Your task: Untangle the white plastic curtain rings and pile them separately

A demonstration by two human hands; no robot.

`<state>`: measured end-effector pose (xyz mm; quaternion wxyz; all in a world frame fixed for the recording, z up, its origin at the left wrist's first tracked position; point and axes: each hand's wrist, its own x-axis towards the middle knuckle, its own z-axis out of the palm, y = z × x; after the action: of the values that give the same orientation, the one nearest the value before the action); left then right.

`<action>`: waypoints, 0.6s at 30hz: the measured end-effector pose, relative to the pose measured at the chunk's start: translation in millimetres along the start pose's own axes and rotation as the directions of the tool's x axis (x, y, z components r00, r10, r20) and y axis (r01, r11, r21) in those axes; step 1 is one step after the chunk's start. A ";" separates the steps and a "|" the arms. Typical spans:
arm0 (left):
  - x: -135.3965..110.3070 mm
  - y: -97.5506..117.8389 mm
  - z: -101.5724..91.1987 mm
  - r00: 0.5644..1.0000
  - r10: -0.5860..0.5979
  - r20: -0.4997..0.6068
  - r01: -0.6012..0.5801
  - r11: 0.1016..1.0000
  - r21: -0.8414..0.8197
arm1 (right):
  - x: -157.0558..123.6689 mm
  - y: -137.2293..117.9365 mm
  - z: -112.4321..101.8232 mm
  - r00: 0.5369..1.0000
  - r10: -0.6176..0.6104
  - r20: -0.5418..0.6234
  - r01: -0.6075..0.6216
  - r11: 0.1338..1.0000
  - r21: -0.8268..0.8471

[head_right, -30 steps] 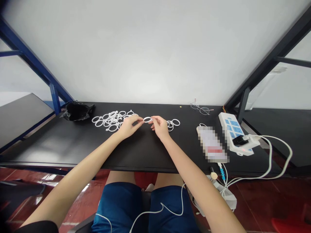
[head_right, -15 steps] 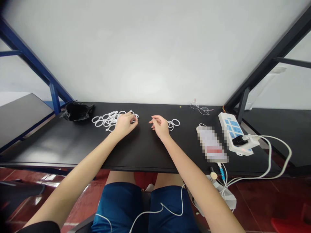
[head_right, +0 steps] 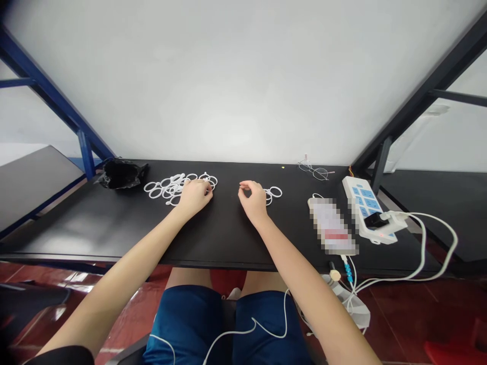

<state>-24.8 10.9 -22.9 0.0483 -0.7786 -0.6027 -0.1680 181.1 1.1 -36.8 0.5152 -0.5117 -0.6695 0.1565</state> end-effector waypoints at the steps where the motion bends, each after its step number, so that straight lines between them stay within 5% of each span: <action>1: 0.0 0.3 -0.2 1.000 0.002 0.002 -0.002 1.000 -0.002 | 0.2 0.7 -1.7 1.000 -0.023 -0.004 0.022 0.996 -0.083; 7: 0.8 1.6 2.1 0.996 0.057 -0.071 -0.064 0.993 -0.094 | 0.3 9.4 -6.1 0.993 0.068 0.094 -0.033 0.943 -0.332; 18: 0.2 6.3 8.8 0.947 0.272 -0.171 -0.314 0.898 -0.307 | -0.6 7.7 0.1 0.975 -0.029 0.218 0.047 0.996 -0.076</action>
<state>-16.9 11.9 -30.3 -0.0208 -0.8456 -0.4374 -0.3054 185.0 3.8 -42.8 0.4209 -0.4990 -0.7372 0.1743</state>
